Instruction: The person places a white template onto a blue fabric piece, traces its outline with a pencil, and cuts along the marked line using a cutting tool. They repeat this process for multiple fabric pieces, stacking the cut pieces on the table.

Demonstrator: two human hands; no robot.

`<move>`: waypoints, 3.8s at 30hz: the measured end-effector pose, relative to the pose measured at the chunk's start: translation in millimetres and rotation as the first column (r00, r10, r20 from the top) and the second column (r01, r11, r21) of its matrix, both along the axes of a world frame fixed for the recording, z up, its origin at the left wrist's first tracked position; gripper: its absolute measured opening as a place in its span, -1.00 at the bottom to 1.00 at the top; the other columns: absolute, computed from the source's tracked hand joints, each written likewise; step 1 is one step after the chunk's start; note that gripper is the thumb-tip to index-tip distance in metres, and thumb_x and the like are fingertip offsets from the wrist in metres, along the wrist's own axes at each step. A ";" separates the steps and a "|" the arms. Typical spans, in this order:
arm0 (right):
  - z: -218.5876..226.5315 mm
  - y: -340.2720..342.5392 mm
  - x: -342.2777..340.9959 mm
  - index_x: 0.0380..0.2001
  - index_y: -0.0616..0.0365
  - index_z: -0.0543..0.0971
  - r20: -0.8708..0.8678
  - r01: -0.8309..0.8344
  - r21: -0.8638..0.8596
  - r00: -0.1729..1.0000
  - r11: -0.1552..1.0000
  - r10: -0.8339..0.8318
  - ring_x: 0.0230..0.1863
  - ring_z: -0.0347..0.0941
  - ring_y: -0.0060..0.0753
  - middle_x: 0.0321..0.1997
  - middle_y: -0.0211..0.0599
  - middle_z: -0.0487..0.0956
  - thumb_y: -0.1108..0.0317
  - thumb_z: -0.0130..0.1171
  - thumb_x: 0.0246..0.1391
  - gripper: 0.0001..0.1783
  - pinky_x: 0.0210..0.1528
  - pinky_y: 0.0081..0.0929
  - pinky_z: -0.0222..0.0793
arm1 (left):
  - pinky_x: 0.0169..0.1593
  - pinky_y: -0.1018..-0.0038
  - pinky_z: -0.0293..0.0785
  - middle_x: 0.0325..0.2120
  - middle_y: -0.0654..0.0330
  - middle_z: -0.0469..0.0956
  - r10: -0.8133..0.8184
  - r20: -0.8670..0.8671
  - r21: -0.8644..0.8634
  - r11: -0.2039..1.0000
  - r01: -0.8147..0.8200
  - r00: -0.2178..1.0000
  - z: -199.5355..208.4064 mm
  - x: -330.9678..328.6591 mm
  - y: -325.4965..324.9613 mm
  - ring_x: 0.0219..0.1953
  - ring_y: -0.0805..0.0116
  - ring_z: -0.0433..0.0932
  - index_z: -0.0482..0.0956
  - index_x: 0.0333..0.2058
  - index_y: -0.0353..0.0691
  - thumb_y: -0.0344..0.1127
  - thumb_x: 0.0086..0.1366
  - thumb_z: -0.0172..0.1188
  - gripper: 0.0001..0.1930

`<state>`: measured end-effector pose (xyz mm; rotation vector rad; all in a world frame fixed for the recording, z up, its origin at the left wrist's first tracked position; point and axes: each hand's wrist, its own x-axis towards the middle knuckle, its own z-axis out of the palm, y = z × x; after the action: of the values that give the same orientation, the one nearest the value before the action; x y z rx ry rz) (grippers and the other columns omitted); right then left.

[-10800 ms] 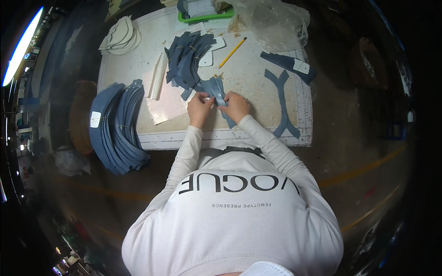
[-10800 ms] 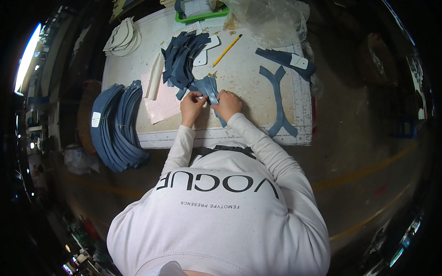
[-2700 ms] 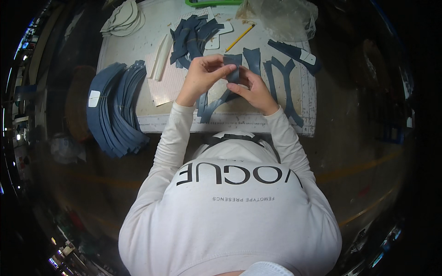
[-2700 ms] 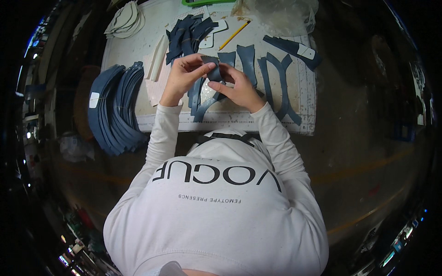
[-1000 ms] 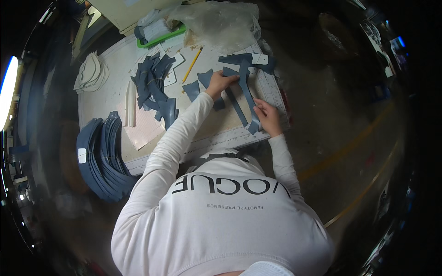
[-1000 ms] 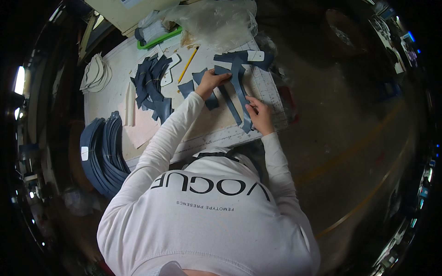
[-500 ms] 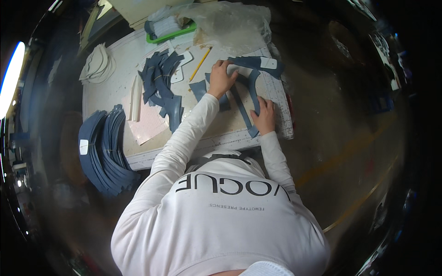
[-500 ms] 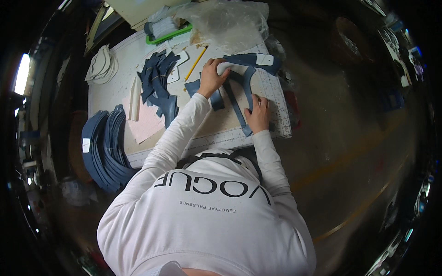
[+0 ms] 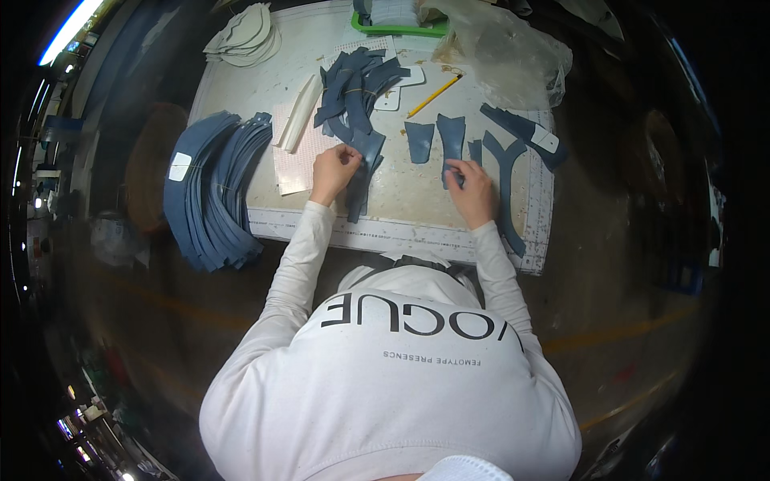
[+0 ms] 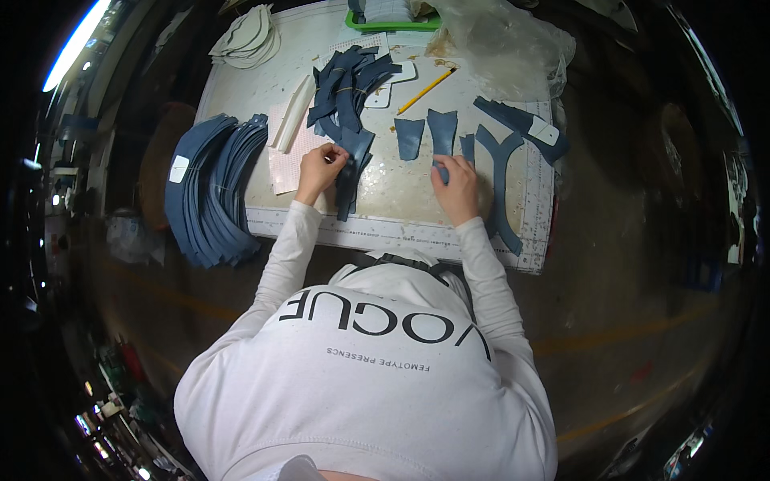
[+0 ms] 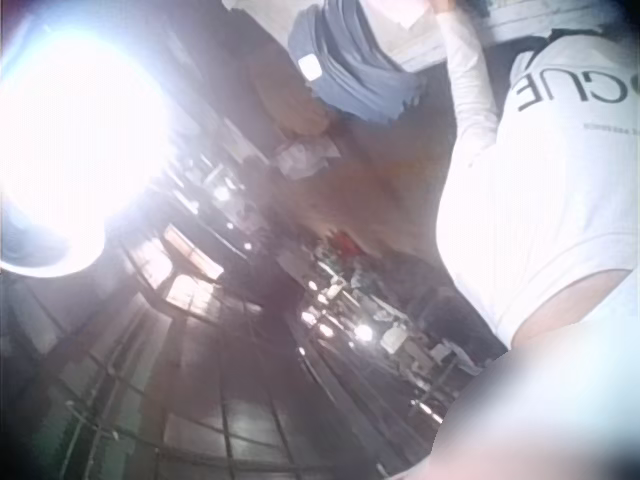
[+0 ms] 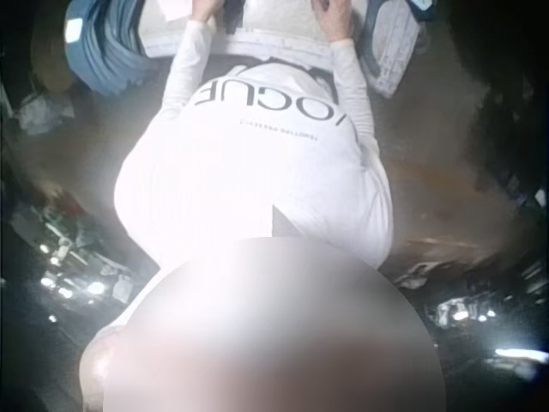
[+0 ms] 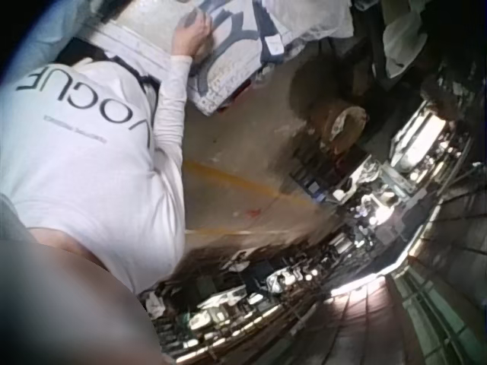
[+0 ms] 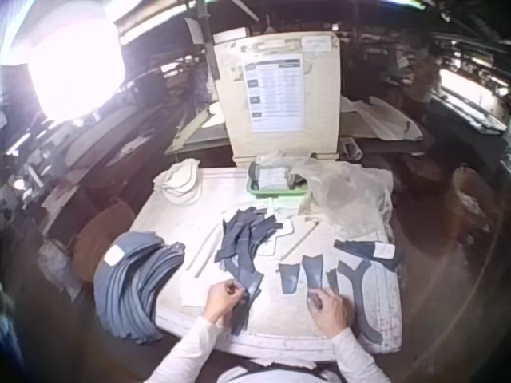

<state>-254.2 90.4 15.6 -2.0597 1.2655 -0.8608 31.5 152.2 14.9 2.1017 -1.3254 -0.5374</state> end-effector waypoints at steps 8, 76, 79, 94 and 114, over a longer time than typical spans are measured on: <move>-10.9 10.7 78.8 -0.27 0.14 0.61 0.150 -0.244 0.168 0.964 0.955 0.220 -0.41 0.56 -0.38 -0.40 -0.23 0.59 0.44 0.21 -0.05 -0.79 -0.30 -0.54 0.47 | -0.43 0.41 0.42 -0.61 0.20 0.53 0.046 0.163 -0.050 0.998 -0.038 0.986 -9.9 -39.0 1.2 -0.55 0.31 0.52 0.59 -0.44 -0.24 -0.23 -0.06 0.39 -0.75; -25.8 -14.3 68.3 -0.40 0.26 0.49 0.610 -0.292 0.447 0.791 0.845 -0.049 -0.56 0.49 -0.65 -0.53 -0.39 0.56 0.46 0.22 0.04 -0.88 -0.53 -0.70 0.43 | -0.28 0.52 0.55 -0.40 0.26 0.51 0.254 -0.892 0.202 0.964 -0.172 0.374 -32.7 -21.2 4.3 -0.38 0.45 0.52 0.49 -0.18 -0.18 0.03 0.32 0.05 -0.63; -29.7 -4.9 76.1 -0.38 0.25 0.49 0.541 -0.380 0.497 0.839 0.780 0.064 -0.57 0.44 -0.70 -0.54 -0.44 0.53 0.46 0.20 0.07 -0.90 -0.54 -0.72 0.38 | -0.27 0.50 0.56 -0.40 0.24 0.50 0.273 -0.905 0.234 0.960 -0.156 0.325 -25.3 -20.7 2.2 -0.37 0.45 0.52 0.48 -0.16 -0.18 0.11 0.29 0.06 -0.57; -23.1 -2.0 81.1 -0.30 0.21 0.57 0.328 -0.122 0.269 0.944 0.955 0.028 -0.52 0.56 -0.47 -0.50 -0.29 0.62 0.44 0.30 -0.09 -0.77 -0.41 -0.58 0.46 | -0.32 0.57 0.54 -0.42 0.32 0.52 0.040 -0.843 -0.052 0.986 -0.156 0.536 -18.1 -27.7 -3.8 -0.40 0.52 0.54 0.53 -0.25 -0.18 -0.28 0.33 0.09 -0.86; -20.8 -33.4 45.6 -0.30 0.25 0.59 0.254 0.017 0.207 0.965 0.978 -0.071 -0.50 0.55 -0.34 -0.45 -0.19 0.60 0.43 0.27 -0.05 -0.79 -0.42 -0.51 0.46 | -0.42 0.69 0.35 -0.52 0.40 0.48 -0.015 -0.729 -0.056 0.998 -0.037 0.684 -16.7 -32.8 -12.8 -0.49 0.67 0.42 0.55 -0.30 -0.27 -0.31 0.17 0.30 -0.80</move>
<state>-208.6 57.0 -5.2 -1.7030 1.2045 -0.9458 -1.2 139.4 -1.9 1.5444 -0.8272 -1.1645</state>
